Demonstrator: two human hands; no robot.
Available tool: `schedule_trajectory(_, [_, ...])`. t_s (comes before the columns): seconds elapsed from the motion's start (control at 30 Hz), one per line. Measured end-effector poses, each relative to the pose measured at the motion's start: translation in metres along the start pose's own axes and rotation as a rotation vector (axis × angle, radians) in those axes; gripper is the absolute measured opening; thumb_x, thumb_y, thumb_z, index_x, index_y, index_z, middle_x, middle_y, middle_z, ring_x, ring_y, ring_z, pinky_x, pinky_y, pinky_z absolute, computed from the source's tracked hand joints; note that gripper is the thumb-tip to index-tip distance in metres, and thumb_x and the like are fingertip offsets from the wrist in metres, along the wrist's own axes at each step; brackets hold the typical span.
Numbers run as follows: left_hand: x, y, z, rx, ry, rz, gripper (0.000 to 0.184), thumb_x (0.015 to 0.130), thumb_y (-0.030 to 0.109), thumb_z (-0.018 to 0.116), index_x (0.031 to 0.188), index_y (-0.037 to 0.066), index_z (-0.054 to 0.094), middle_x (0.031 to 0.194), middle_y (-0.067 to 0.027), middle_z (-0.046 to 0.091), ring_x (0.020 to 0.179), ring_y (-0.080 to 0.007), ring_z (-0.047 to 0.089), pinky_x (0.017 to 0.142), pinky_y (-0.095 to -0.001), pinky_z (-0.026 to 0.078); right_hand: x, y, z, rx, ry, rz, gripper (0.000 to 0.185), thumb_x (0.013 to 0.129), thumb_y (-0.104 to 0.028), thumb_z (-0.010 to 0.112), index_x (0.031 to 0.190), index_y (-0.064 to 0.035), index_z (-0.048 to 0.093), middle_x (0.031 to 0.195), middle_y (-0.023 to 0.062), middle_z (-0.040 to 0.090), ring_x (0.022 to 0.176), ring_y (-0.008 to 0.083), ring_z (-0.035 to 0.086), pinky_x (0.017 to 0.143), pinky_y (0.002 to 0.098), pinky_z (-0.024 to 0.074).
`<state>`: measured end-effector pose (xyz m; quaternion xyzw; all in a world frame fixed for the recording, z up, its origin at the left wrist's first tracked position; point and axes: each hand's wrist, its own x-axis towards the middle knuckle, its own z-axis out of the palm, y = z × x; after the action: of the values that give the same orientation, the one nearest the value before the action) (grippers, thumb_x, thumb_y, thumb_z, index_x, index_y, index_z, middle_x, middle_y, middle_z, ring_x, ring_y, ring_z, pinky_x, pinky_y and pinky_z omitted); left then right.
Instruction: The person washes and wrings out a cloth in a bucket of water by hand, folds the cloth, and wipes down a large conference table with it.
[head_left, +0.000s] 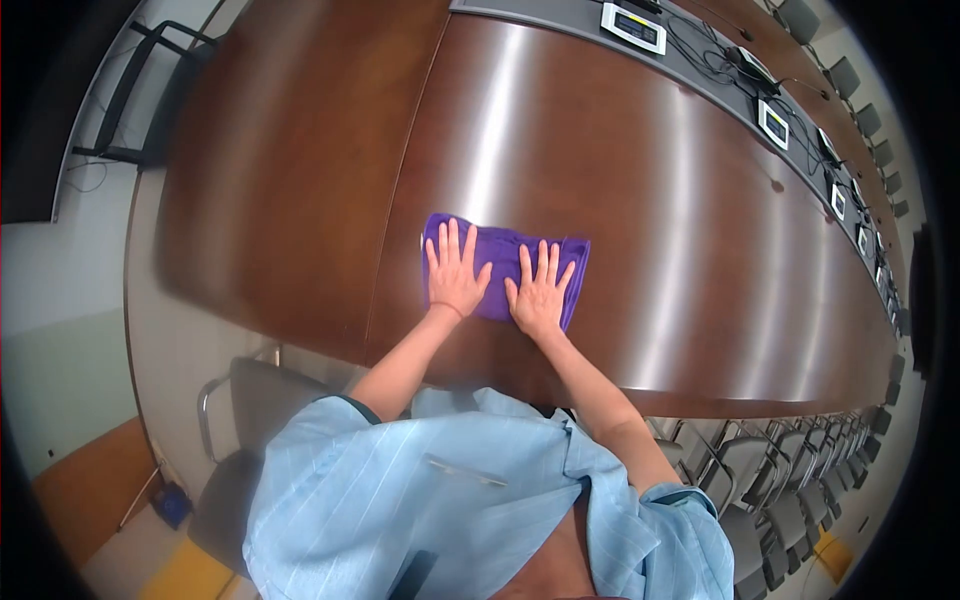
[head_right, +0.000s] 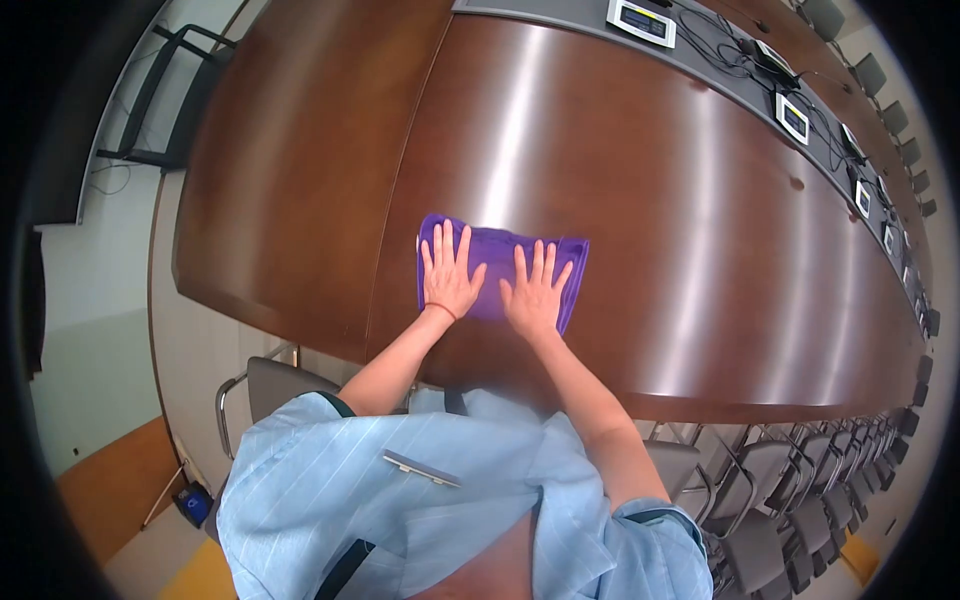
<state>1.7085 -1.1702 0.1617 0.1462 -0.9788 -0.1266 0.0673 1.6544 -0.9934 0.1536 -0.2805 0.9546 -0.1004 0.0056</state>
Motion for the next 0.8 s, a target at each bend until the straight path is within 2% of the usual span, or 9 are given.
schedule_trajectory(0.03, [-0.008,-0.008,0.003,0.000,-0.017,-0.013,0.083,0.097,0.044,0.062,0.165,0.010,0.028,0.170,-0.0266,0.018,0.159,-0.0423,0.015,0.127,-0.0604,0.011,-0.005,-0.008,0.005,0.004,-0.023,-0.003,0.073,0.101,-0.047,0.056,0.162,-0.0139,0.037,0.169,0.0217,0.024,0.159,0.0421,0.012,0.123,0.0706,0.0046])
schedule_trajectory(0.1, [0.155,-0.082,0.053,0.013,-0.023,-0.017,0.083,0.095,0.045,0.063,0.164,0.010,0.031,0.169,-0.0266,0.021,0.158,-0.0426,0.017,0.126,-0.0607,0.012,0.168,-0.009,0.065,0.027,-0.061,-0.004,0.073,0.100,-0.048,0.057,0.161,-0.0131,0.037,0.169,0.0223,0.023,0.160,0.0424,0.011,0.123,0.0710,0.0034])
schedule_trajectory(0.33, [0.118,-0.111,0.061,0.066,0.029,-0.102,0.083,0.093,0.044,0.064,0.163,0.010,0.034,0.168,-0.0269,0.024,0.157,-0.0440,0.020,0.126,-0.0613,0.014,0.156,-0.032,0.083,0.122,-0.142,-0.097,0.075,0.099,-0.047,0.059,0.161,-0.0118,0.037,0.169,0.0239,0.022,0.159,0.0440,0.011,0.123,0.0710,0.0017])
schedule_trajectory(0.47, [0.094,-0.118,0.067,0.068,0.081,-0.113,0.082,0.093,0.042,0.065,0.162,0.010,0.035,0.167,-0.0271,0.025,0.157,-0.0450,0.020,0.126,-0.0616,0.015,0.136,-0.038,0.096,0.190,-0.072,-0.146,0.075,0.098,-0.045,0.061,0.161,-0.0116,0.037,0.168,0.0244,0.025,0.159,0.0439,0.014,0.123,0.0716,0.0021])
schedule_trajectory(0.57, [0.079,-0.129,0.071,0.044,0.071,-0.147,0.083,0.093,0.038,0.066,0.163,0.008,0.031,0.169,-0.0268,0.020,0.157,-0.0448,0.017,0.127,-0.0600,0.011,0.125,-0.048,0.099,0.207,-0.099,-0.172,0.075,0.097,-0.045,0.062,0.160,-0.0116,0.038,0.168,0.0248,0.025,0.158,0.0437,0.014,0.123,0.0720,0.0030])
schedule_trajectory(0.73, [0.065,-0.144,0.075,0.073,0.107,-0.109,0.083,0.092,0.042,0.065,0.162,0.010,0.034,0.168,-0.0269,0.022,0.157,-0.0457,0.018,0.125,-0.0633,0.012,0.117,-0.056,0.104,0.175,-0.133,-0.188,0.078,0.097,-0.052,0.059,0.162,-0.0139,0.037,0.169,0.0236,0.022,0.159,0.0447,0.010,0.123,0.0721,0.0009])
schedule_trajectory(0.8, [0.069,-0.149,0.074,0.084,0.099,-0.109,0.082,0.092,0.044,0.065,0.161,0.010,0.035,0.168,-0.0269,0.024,0.157,-0.0460,0.018,0.125,-0.0647,0.013,0.123,-0.057,0.105,0.216,-0.106,-0.187,0.077,0.097,-0.049,0.062,0.161,-0.0127,0.038,0.169,0.0238,0.023,0.159,0.0436,0.011,0.122,0.0729,0.0021])
